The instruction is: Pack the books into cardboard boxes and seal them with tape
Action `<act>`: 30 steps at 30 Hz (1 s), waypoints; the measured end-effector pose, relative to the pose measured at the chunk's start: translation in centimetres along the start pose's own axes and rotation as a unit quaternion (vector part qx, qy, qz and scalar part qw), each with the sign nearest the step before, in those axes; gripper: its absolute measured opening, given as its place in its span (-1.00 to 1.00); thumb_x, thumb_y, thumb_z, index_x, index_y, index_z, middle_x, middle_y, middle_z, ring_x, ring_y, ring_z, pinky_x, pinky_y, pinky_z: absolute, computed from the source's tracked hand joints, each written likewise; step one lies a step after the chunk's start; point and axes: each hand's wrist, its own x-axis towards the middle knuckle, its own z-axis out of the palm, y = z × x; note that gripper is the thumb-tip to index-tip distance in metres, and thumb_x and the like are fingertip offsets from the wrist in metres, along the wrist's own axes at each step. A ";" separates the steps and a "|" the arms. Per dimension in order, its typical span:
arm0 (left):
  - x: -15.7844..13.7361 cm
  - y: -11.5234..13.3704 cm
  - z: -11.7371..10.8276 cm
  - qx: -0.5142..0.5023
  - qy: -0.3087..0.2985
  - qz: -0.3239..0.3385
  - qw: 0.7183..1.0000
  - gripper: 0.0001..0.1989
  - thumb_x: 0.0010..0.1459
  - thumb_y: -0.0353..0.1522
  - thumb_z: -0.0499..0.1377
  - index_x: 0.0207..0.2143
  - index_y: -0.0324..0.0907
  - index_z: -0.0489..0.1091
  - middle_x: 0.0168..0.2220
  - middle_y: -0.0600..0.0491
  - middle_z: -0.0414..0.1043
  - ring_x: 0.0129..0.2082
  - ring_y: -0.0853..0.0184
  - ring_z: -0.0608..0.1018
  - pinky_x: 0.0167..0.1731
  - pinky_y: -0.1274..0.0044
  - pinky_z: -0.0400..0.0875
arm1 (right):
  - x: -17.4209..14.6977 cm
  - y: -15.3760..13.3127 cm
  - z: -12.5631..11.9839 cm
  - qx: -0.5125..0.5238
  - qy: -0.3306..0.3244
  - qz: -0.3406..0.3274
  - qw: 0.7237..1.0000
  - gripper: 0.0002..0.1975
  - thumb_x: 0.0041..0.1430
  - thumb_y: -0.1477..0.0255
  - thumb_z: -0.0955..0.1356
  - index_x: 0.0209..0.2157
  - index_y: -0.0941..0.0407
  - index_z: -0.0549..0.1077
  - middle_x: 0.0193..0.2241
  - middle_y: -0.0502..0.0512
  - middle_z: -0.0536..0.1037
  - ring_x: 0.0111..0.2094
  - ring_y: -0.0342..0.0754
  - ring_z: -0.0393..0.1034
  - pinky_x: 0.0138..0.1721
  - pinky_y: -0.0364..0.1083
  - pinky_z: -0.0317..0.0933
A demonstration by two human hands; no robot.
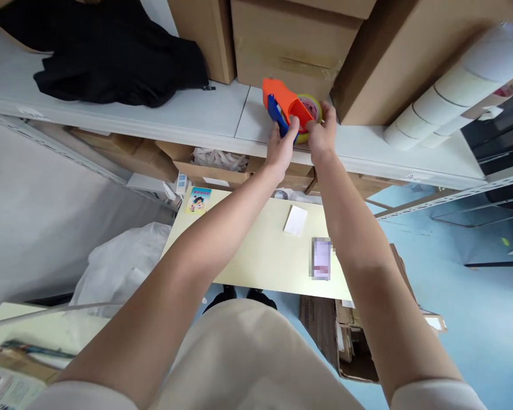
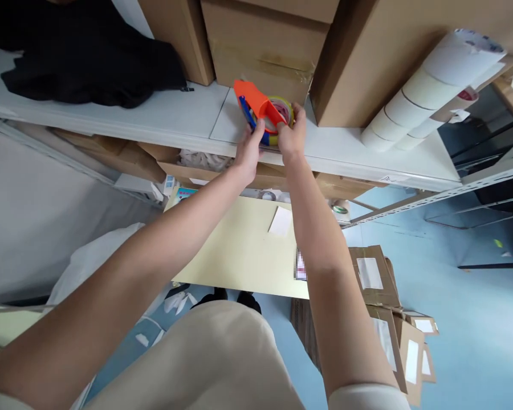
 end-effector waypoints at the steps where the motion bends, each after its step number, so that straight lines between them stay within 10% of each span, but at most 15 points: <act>1: -1.7 1.2 0.1 -0.029 0.044 -0.016 0.998 -0.33 0.28 0.07 -0.31 0.32 -0.02 -0.07 0.28 -0.08 0.00 0.26 0.05 0.25 0.09 0.25 0.26 | -1.7 -1.2 -0.4 -0.005 0.013 -0.014 1.000 -0.48 0.33 0.22 0.08 0.26 0.06 0.13 0.19 0.18 0.18 0.25 0.16 0.14 0.12 0.27 0.14; 7: -17.3 2.7 0.5 -0.072 0.123 -0.062 0.988 -0.35 0.21 -0.08 0.14 0.27 0.09 -0.05 0.20 -0.07 0.17 0.15 0.20 0.38 -0.01 0.43 0.45 | -20.8 -7.9 -3.7 -0.027 0.041 0.042 0.998 -0.43 0.20 0.29 0.31 0.22 -0.03 0.12 0.14 0.21 0.22 0.17 0.13 0.20 -0.01 0.15 0.34; 14: -32.9 -5.4 1.5 0.078 -0.087 -0.242 0.963 -0.47 0.07 -0.46 0.19 0.12 -0.13 0.24 0.01 -0.13 0.33 -0.03 0.21 0.48 -0.31 0.49 0.54 | -41.4 -4.9 -4.0 -0.102 -0.068 0.373 0.920 -0.35 0.04 0.30 0.38 0.16 0.13 0.18 -0.03 0.32 0.38 -0.05 0.12 0.37 -0.18 0.08 0.39; 20: -35.9 -8.9 2.8 0.066 -0.196 -0.320 0.925 -0.41 0.02 -0.49 0.20 0.14 -0.19 0.22 0.02 -0.14 0.34 -0.04 0.21 0.49 -0.29 0.46 0.55 | -45.7 -2.2 -4.6 -0.143 -0.119 0.459 0.869 -0.33 0.03 0.34 0.37 0.18 0.18 0.19 -0.03 0.40 0.37 -0.08 0.15 0.40 -0.11 0.11 0.35; 30: -35.8 -9.9 2.4 0.061 -0.258 -0.308 0.914 -0.44 0.09 -0.31 0.22 0.15 -0.22 0.25 0.05 -0.15 0.39 0.01 0.17 0.47 0.01 0.32 0.41 | -47.2 -0.1 -5.1 -0.146 -0.149 0.455 0.865 -0.24 0.16 0.17 0.29 0.31 0.14 -0.01 0.03 0.38 0.30 -0.04 0.14 0.37 -0.06 0.15 0.33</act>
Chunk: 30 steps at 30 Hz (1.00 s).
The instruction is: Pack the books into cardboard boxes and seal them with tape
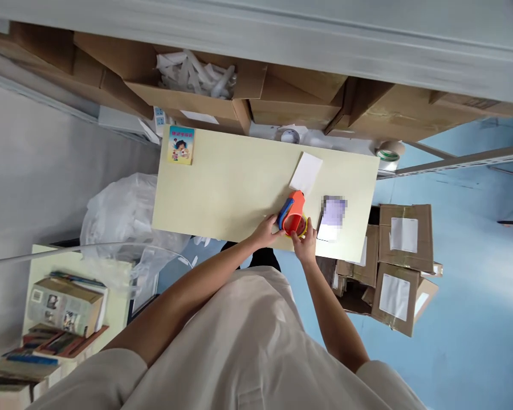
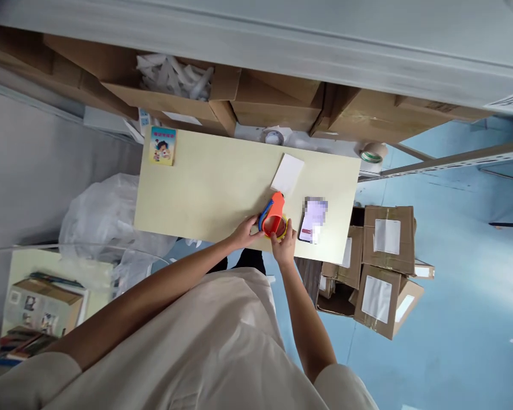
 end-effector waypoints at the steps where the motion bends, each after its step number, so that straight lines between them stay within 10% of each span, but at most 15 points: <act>1: -0.3 -0.1 -0.3 0.002 -0.009 0.001 1.000 -0.46 0.10 -0.29 0.22 0.13 -0.22 0.28 0.04 -0.15 0.40 0.02 0.16 0.47 0.04 0.32 0.39 | -0.2 0.1 0.1 -0.009 0.005 -0.007 1.000 -0.23 0.18 0.16 0.28 0.32 0.15 -0.04 0.04 0.39 0.29 0.00 0.16 0.35 -0.02 0.18 0.30; 7: -3.9 -1.3 -3.0 0.001 0.017 -0.087 0.996 -0.45 0.10 -0.22 0.21 0.13 -0.20 0.29 0.11 -0.17 0.37 0.01 0.14 0.50 -0.06 0.32 0.45 | -1.1 -2.4 -0.6 -0.091 0.108 -0.163 0.976 -0.20 0.27 0.17 0.21 0.36 0.15 -0.27 0.27 0.48 0.00 0.32 0.29 -0.08 0.17 0.35 0.05; 13: -8.0 -1.0 -8.3 -0.112 0.140 -0.157 0.971 -0.61 0.12 -0.23 0.15 -0.03 -0.21 0.38 -0.01 -0.15 0.47 -0.12 0.23 0.55 -0.19 0.40 0.51 | -0.1 -7.9 0.3 -0.114 0.112 -0.345 0.925 -0.30 0.27 0.38 0.22 0.34 0.18 -0.18 0.21 0.48 0.17 0.25 0.25 0.10 0.12 0.31 0.17; 20: -16.2 -2.5 -14.5 -0.064 0.222 -0.124 0.965 -0.60 0.08 -0.20 0.15 -0.05 -0.15 0.40 -0.12 -0.07 0.53 -0.21 0.26 0.59 -0.20 0.41 0.50 | -0.2 -15.0 6.7 -0.071 -0.106 -0.432 0.893 -0.51 0.25 0.47 0.17 0.21 0.18 0.18 -0.17 0.23 0.55 -0.34 -0.06 0.50 -0.25 -0.01 0.43; 30: -26.9 -14.0 -26.5 0.107 0.342 -0.274 0.893 -0.66 0.10 -0.25 0.14 -0.09 -0.19 0.42 -0.09 -0.14 0.53 -0.10 0.14 0.57 -0.10 0.37 0.47 | -8.5 -25.4 21.2 -0.327 -0.335 -0.485 0.739 -0.65 0.24 0.53 0.19 -0.01 0.06 0.45 -0.15 0.16 0.57 -0.09 0.04 0.44 -0.04 0.04 0.29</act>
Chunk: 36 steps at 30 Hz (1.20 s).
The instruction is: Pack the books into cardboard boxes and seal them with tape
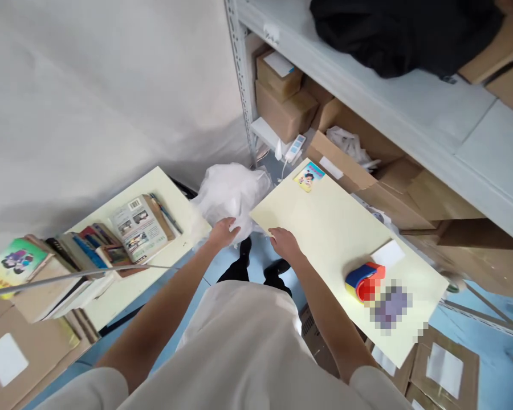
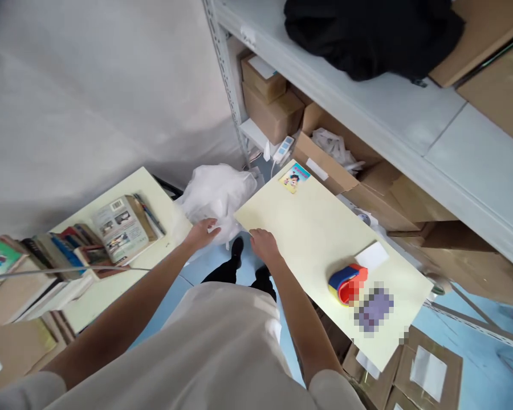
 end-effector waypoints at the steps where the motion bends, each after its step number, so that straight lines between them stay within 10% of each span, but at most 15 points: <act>1: 1.4 -1.3 -0.7 0.022 -0.006 -0.001 1.000 -0.67 0.10 -0.27 0.14 -0.09 -0.20 0.43 -0.06 -0.16 0.52 -0.05 0.12 0.56 -0.04 0.35 0.44 | 1.8 -1.2 0.3 -0.016 -0.021 -0.012 1.000 -0.64 0.23 0.56 0.19 -0.01 0.08 0.45 -0.14 0.18 0.56 -0.09 0.06 0.44 -0.05 0.05 0.28; 9: 9.9 -9.3 -2.0 0.023 -0.057 -0.016 0.998 -0.55 0.07 -0.48 0.07 0.05 -0.27 0.37 0.15 -0.18 0.36 0.21 0.12 0.35 0.22 0.34 0.18 | 17.1 -7.4 5.0 -0.131 -0.125 -0.138 0.974 -0.60 0.18 0.73 0.15 -0.08 0.18 0.46 0.03 0.29 0.47 -0.03 0.12 0.36 -0.08 0.05 0.22; 15: 11.0 -12.2 -1.3 -0.044 -0.052 -0.028 0.997 -0.49 0.07 -0.52 0.05 0.11 -0.27 0.31 0.18 -0.16 0.33 0.22 0.11 0.33 0.25 0.30 0.16 | 23.1 -8.4 10.0 -0.126 -0.169 -0.026 0.977 -0.59 0.26 0.65 0.17 0.10 0.16 0.33 -0.09 0.32 0.51 -0.17 0.01 0.43 -0.16 -0.04 0.25; 20: 10.4 -12.0 -1.6 -0.104 -0.065 -0.044 0.991 -0.51 0.10 -0.45 0.09 0.12 -0.25 0.31 0.12 -0.14 0.37 0.13 0.15 0.43 0.17 0.34 0.28 | 22.5 -7.8 9.3 -0.078 -0.161 0.012 0.984 -0.76 0.25 0.59 0.21 -0.20 0.16 0.49 -0.14 0.24 0.48 -0.24 -0.05 0.43 -0.19 -0.08 0.28; 28: 7.7 -7.7 -2.7 -0.151 -0.053 0.110 0.981 -0.74 0.11 -0.31 0.17 -0.12 -0.14 0.45 -0.02 -0.04 0.50 0.01 0.18 0.52 0.07 0.36 0.35 | 15.7 -8.3 2.9 0.308 0.068 0.029 0.948 -0.75 0.13 0.22 0.35 -0.43 0.10 0.53 -0.24 0.11 0.52 -0.29 -0.11 0.43 -0.29 -0.11 0.33; 36: 5.9 -4.2 -5.4 -0.139 0.029 0.153 0.978 -0.66 0.03 -0.38 0.15 -0.09 -0.16 0.39 -0.18 -0.05 0.52 -0.13 0.18 0.54 -0.08 0.39 0.43 | 14.4 -11.8 -4.1 0.316 0.129 -0.011 0.940 -0.66 0.09 0.11 0.36 -0.50 0.10 0.51 -0.32 0.12 0.56 -0.37 -0.10 0.39 -0.35 -0.09 0.27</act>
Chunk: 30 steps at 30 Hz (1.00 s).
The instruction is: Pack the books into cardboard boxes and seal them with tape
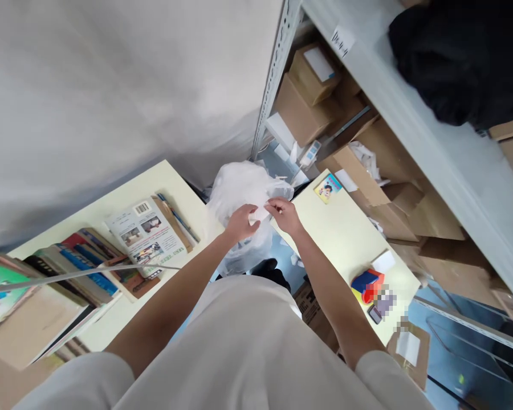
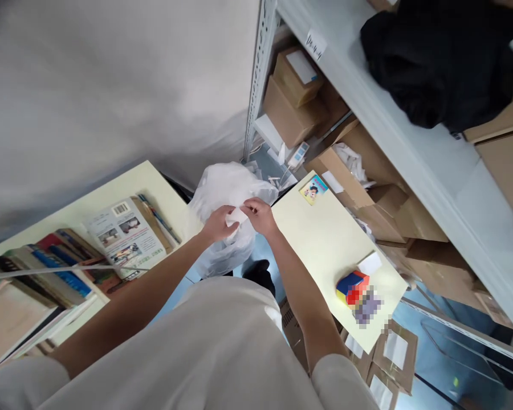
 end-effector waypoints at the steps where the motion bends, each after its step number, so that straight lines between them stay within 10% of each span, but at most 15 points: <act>1: 0.1 0.6 -0.4 -0.009 0.020 0.028 0.999 -0.63 0.02 -0.36 0.17 -0.07 -0.17 0.38 -0.12 -0.07 0.50 -0.09 0.18 0.52 -0.04 0.39 0.42 | 0.4 -1.0 -0.6 0.013 -0.020 -0.006 1.000 -0.66 0.07 0.10 0.37 -0.48 0.10 0.53 -0.30 0.12 0.57 -0.33 -0.09 0.41 -0.33 -0.09 0.27; 7: 0.2 3.2 -3.6 0.064 0.027 -0.001 0.998 -0.61 0.13 -0.39 0.11 0.04 -0.20 0.34 -0.09 -0.12 0.52 -0.06 0.09 0.53 -0.02 0.34 0.39 | 2.3 -6.7 -3.7 0.069 -0.004 -0.035 0.997 -0.61 -0.01 0.04 0.41 -0.45 0.11 0.53 -0.49 -0.01 0.53 -0.42 -0.12 0.38 -0.34 -0.11 0.26; 16: -0.8 3.5 -8.8 0.120 -0.037 -0.086 0.988 0.19 -0.35 -0.16 0.46 0.32 -0.18 -0.01 0.27 -0.35 0.13 0.27 -0.27 0.15 0.12 -0.02 0.13 | 2.9 -7.8 -3.8 0.073 0.097 -0.005 0.993 -0.56 0.10 -0.05 0.29 -0.43 0.08 0.36 -0.58 -0.07 0.43 -0.51 -0.17 0.36 -0.43 -0.16 0.27; 20: -0.1 5.8 -9.8 -0.055 0.056 0.045 0.996 -0.41 0.07 -0.16 0.22 0.14 -0.16 0.30 0.04 -0.12 0.44 0.06 0.12 0.47 0.04 0.31 0.35 | 2.6 -8.7 -3.9 0.056 -0.006 -0.023 0.998 -0.56 0.02 -0.02 0.38 -0.45 0.10 0.41 -0.52 -0.03 0.49 -0.45 -0.15 0.40 -0.37 -0.14 0.31; 23: 0.2 8.0 -10.9 -0.043 0.062 0.064 0.995 -0.75 0.12 -0.31 0.16 -0.17 -0.20 0.48 -0.30 0.00 0.54 -0.27 0.24 0.57 -0.17 0.42 0.43 | 2.4 -10.5 -4.4 0.125 0.058 -0.064 0.988 -0.56 0.12 -0.03 0.31 -0.42 0.09 0.39 -0.51 -0.02 0.49 -0.46 -0.17 0.38 -0.35 -0.14 0.32; 30: 1.0 9.7 -15.6 0.056 0.083 0.049 0.994 -0.81 0.02 -0.38 0.19 -0.25 -0.12 0.49 -0.35 0.04 0.55 -0.32 0.22 0.56 -0.26 0.44 0.40 | 2.4 -12.3 -7.0 0.145 0.134 -0.090 0.976 -0.56 0.08 -0.05 0.34 -0.43 0.08 0.37 -0.54 -0.07 0.46 -0.50 -0.20 0.36 -0.41 -0.18 0.30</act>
